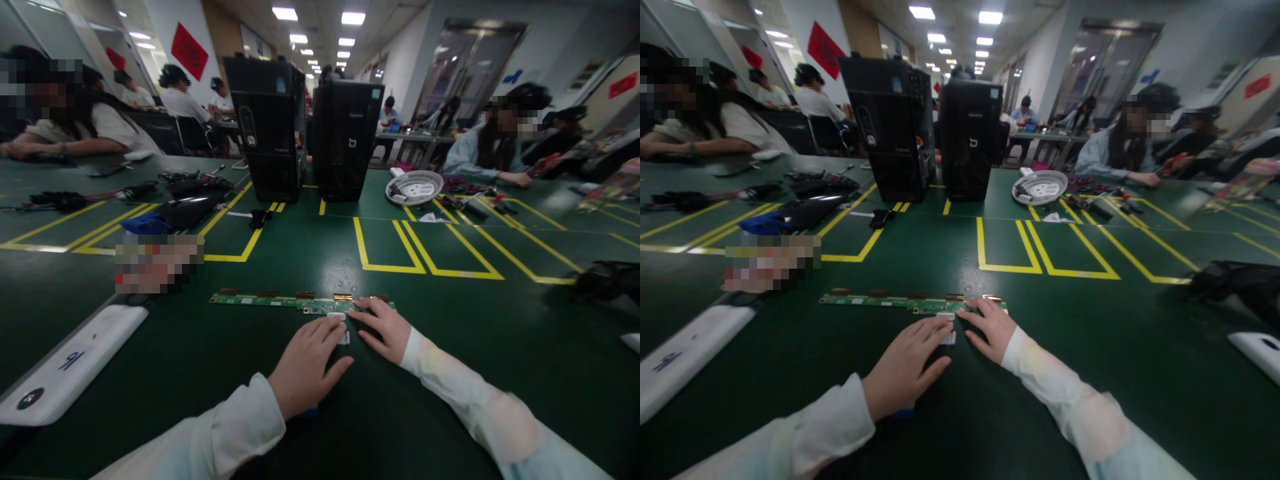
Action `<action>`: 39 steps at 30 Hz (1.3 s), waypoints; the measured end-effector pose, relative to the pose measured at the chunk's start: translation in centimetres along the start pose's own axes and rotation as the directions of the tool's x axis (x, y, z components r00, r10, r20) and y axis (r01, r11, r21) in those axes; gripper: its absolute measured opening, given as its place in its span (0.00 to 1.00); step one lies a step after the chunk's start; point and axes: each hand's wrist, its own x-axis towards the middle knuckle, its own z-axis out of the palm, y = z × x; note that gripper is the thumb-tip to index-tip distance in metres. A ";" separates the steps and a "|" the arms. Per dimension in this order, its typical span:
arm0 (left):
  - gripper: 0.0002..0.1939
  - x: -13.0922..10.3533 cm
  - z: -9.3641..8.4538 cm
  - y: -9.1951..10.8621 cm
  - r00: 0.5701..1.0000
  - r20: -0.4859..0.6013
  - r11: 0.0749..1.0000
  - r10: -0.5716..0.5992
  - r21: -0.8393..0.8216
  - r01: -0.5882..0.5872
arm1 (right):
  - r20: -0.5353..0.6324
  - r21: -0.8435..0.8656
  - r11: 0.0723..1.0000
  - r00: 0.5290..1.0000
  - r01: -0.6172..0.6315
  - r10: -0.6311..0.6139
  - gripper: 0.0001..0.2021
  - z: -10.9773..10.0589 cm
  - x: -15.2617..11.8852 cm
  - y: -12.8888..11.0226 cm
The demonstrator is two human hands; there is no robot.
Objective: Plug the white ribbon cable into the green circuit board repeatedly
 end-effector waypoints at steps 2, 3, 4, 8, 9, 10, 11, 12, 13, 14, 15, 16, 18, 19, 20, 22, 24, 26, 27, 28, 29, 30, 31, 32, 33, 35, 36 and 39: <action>0.24 0.1 -0.3 -0.2 0.999 -0.032 1.000 0.022 -0.014 -0.023 | 0.016 -0.005 1.000 1.000 0.005 -0.005 0.19 0.0 0.0 0.1; 0.23 0.1 -0.5 -0.3 0.998 -0.048 0.999 0.033 -0.012 -0.033 | 0.024 -0.007 1.000 1.000 0.008 -0.008 0.20 -0.1 0.0 0.2; 0.22 0.2 -0.7 -0.5 0.997 -0.065 0.999 0.042 -0.003 -0.042 | 0.029 -0.010 1.000 1.000 0.013 -0.012 0.20 -0.1 -0.1 0.3; 0.20 0.5 -1.7 -1.3 0.992 -0.120 0.996 0.046 0.077 -0.037 | 0.035 -0.013 1.000 0.999 0.022 -0.021 0.20 -0.1 -0.2 0.5; 0.20 0.5 -2.0 -1.5 0.992 -0.121 0.995 0.039 0.101 -0.026 | 0.036 -0.014 1.000 0.999 0.021 -0.021 0.20 -0.1 -0.2 0.5; 0.20 0.3 -2.3 -1.8 0.993 -0.117 0.992 0.026 0.128 -0.011 | 0.037 -0.016 1.000 0.999 0.020 -0.019 0.20 -0.1 -0.2 0.5; 0.20 -0.1 -2.5 -2.0 0.994 -0.108 0.987 0.010 0.159 0.008 | 0.037 -0.019 1.000 0.999 0.020 -0.019 0.20 -0.1 -0.2 0.5; 0.21 -0.7 -2.7 -2.2 0.995 -0.104 0.980 -0.010 0.196 0.030 | 0.038 -0.023 1.000 0.999 0.022 -0.021 0.20 -0.1 -0.2 0.6; 0.21 -1.4 -2.8 -2.4 0.995 -0.095 0.970 -0.035 0.238 0.057 | 0.037 -0.027 0.999 0.999 0.025 -0.024 0.20 -0.1 -0.2 0.6; 0.22 -2.3 -2.8 -2.7 0.994 -0.094 0.955 -0.058 0.284 0.082 | 0.038 -0.030 0.999 0.999 0.028 -0.027 0.20 -0.1 -0.2 0.6; 0.23 -3.4 -2.7 -3.0 0.992 -0.100 0.941 -0.078 0.322 0.106 | 0.039 -0.033 0.999 0.999 0.030 -0.029 0.20 -0.1 -0.3 0.6; 0.23 -4.6 -2.4 -3.3 0.989 -0.099 0.927 -0.113 0.348 0.141 | 0.040 -0.036 0.999 0.999 0.030 -0.029 0.20 -0.1 -0.3 0.6; 0.25 -7.0 -1.8 -4.3 0.980 -0.104 0.906 -0.170 0.376 0.197 | 0.045 -0.042 0.999 0.999 0.029 -0.027 0.20 0.0 -0.3 0.6; 0.26 -8.2 -1.5 -4.9 0.976 -0.114 0.897 -0.188 0.384 0.218 | 0.046 -0.045 0.999 0.999 0.030 -0.028 0.20 0.1 -0.3 0.7; 0.26 -9.3 -1.2 -5.6 0.973 -0.115 0.890 -0.202 0.393 0.231 | 0.045 -0.048 0.998 0.999 0.032 -0.029 0.20 0.1 -0.3 0.7; 0.28 -11.2 -1.0 -7.2 0.952 -0.165 0.861 -0.259 0.407 0.305 | 0.039 -0.053 0.998 0.999 0.031 -0.029 0.20 0.1 -0.4 0.7; 0.28 -12.5 -1.1 -8.9 0.928 -0.212 0.832 -0.307 0.414 0.370 | 0.036 -0.055 0.998 0.999 0.026 -0.024 0.20 0.1 -0.4 0.6; 0.28 -13.3 -1.5 -10.3 0.914 -0.244 0.818 -0.325 0.412 0.401 | 0.041 -0.052 0.998 0.999 0.021 -0.019 0.20 -0.1 -0.4 0.6; 0.28 -13.5 -1.6 -10.8 0.909 -0.259 0.817 -0.326 0.406 0.409 | 0.042 -0.049 0.999 0.999 0.021 -0.019 0.21 -0.2 -0.4 0.6; 0.28 -13.5 -1.7 -11.2 0.903 -0.277 0.818 -0.328 0.395 0.418 | 0.041 -0.044 0.999 0.999 0.025 -0.023 0.21 -0.3 -0.4 0.5; 0.28 -13.4 -1.8 -11.4 0.897 -0.295 0.821 -0.329 0.381 0.426 | 0.036 -0.039 0.999 0.999 0.032 -0.031 0.21 -0.4 -0.3 0.4; 0.27 -13.3 -1.9 -11.5 0.891 -0.310 0.823 -0.333 0.365 0.435 | 0.027 -0.035 0.998 0.999 0.043 -0.042 0.21 -0.4 -0.2 0.3; 0.27 -13.1 -1.9 -11.5 0.884 -0.323 0.825 -0.338 0.350 0.444 | 0.013 -0.029 0.998 0.998 0.060 -0.060 0.21 -0.4 -0.1 0.2; 0.27 -12.9 -1.9 -11.4 0.877 -0.334 0.825 -0.345 0.337 0.453 | -0.003 -0.021 0.996 0.997 0.082 -0.082 0.21 -0.4 0.0 -0.1; 0.27 -12.7 -1.9 -11.2 0.872 -0.340 0.825 -0.352 0.329 0.461 | -0.016 -0.013 0.995 0.995 0.103 -0.103 0.20 -0.3 0.2 -0.3; 0.27 -12.5 -1.9 -10.9 0.864 -0.345 0.820 -0.368 0.317 0.476 | -0.017 0.004 0.991 0.991 0.131 -0.130 0.19 -0.2 0.5 -1.0; 0.27 -12.4 -1.9 -10.8 0.862 -0.345 0.820 -0.373 0.312 0.480 | -0.007 0.012 0.991 0.991 0.137 -0.137 0.20 -0.1 0.7 -1.4; 0.28 -12.4 -2.0 -10.8 0.860 -0.348 0.831 -0.373 0.287 0.476 | 0.059 0.001 0.993 0.991 0.119 -0.119 0.23 0.2 1.1 -2.5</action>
